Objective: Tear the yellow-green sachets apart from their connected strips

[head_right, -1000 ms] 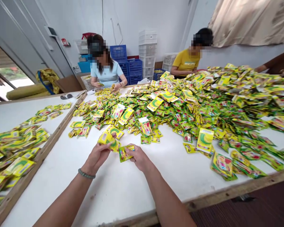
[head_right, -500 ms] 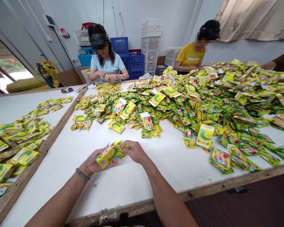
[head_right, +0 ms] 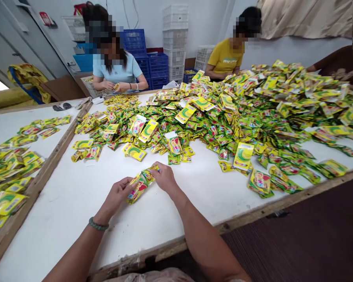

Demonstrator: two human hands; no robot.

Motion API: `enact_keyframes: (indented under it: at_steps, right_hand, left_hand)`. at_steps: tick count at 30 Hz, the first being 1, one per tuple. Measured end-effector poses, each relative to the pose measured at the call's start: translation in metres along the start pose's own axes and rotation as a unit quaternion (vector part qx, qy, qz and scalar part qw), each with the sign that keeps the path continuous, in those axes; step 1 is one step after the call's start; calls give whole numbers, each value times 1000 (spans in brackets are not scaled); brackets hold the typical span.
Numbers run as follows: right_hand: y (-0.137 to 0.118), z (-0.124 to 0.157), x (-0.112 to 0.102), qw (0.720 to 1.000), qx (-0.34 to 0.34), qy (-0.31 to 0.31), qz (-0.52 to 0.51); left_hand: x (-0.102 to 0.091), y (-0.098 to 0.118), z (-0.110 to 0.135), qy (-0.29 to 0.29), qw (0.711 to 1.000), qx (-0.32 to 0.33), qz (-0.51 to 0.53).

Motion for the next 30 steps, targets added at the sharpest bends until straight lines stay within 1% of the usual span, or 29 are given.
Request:
enact_keyframes:
  at_steps: [2, 4, 6, 8, 9, 10, 12, 13, 14, 15, 17, 18, 19, 22, 23, 26, 27, 28, 30]
  right_hand:
    - [-2, 1, 8, 999, -16, -42, 22]
    - [-6, 3, 15, 996, -38, -69, 29]
    - [-10, 4, 19, 996, -50, -64, 33]
    - [-12, 5, 20, 998, -45, -46, 26]
    - [-12, 6, 22, 998, -39, -46, 13]
    - [-12, 8, 26, 998, -31, -59, -8]
    - [-10, 11, 36, 992, -10, -112, -64]
    - [-9, 13, 38, 988, -2, -129, -84]
    - [-7, 13, 37, 988, 2, -127, -91]
    - [-6, 12, 31, 991, 0, -105, -84]
    - [-7, 10, 17, 998, -15, -39, -43]
    - [-8, 10, 14, 999, -23, -20, -22]
    - [-10, 11, 15, 999, -30, -18, -8]
    - [-20, 14, 28, 997, -53, -55, -8]
    - [-24, 16, 28, 997, -60, -49, -14]
    - [-34, 18, 22, 998, -64, 5, -11]
    - [-38, 18, 25, 998, -62, 5, -5]
    - [-42, 18, 32, 998, -60, -16, -1]
    - [-53, 19, 55, 993, -60, -102, -14]
  left_hand:
    - [2, -2, 1, -14, 1000, -2, 15]
    - [4, -4, 1, -25, 999, -11, 28]
    - [5, -6, 1, -23, 999, -18, 20]
    - [5, -4, 0, -10, 1000, -20, -3]
    - [5, -4, -1, -4, 1000, -22, -8]
    - [6, -4, -1, -2, 1000, -29, -3]
    - [8, -5, 0, 3, 998, -48, 40]
    - [8, -6, 1, 6, 996, -59, 69]
    - [8, -7, 2, 9, 993, -67, 95]
    - [8, -7, 2, 13, 991, -70, 116]
    - [6, -7, 3, 18, 988, -69, 139]
    - [5, -7, 3, 19, 987, -66, 142]
    - [3, -7, 3, 19, 988, -61, 143]
    - [-2, -5, 2, 23, 988, -41, 150]
    - [-4, -3, 2, 26, 987, -35, 157]
    - [-8, 1, 3, 36, 982, -20, 185]
    - [-9, 2, 4, 40, 980, -14, 193]
    - [-11, 3, 4, 43, 979, -10, 197]
    - [-20, 6, 6, 54, 981, -4, 189]
Point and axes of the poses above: each hand's wrist, its own z-axis away from the middle knuckle, its own x-axis out of the palm, y = z × x, the point moved 10 cm from there along -z, towards the middle knuckle, and after that the axes turned 7 degrees about z, right-handed, at the moved point
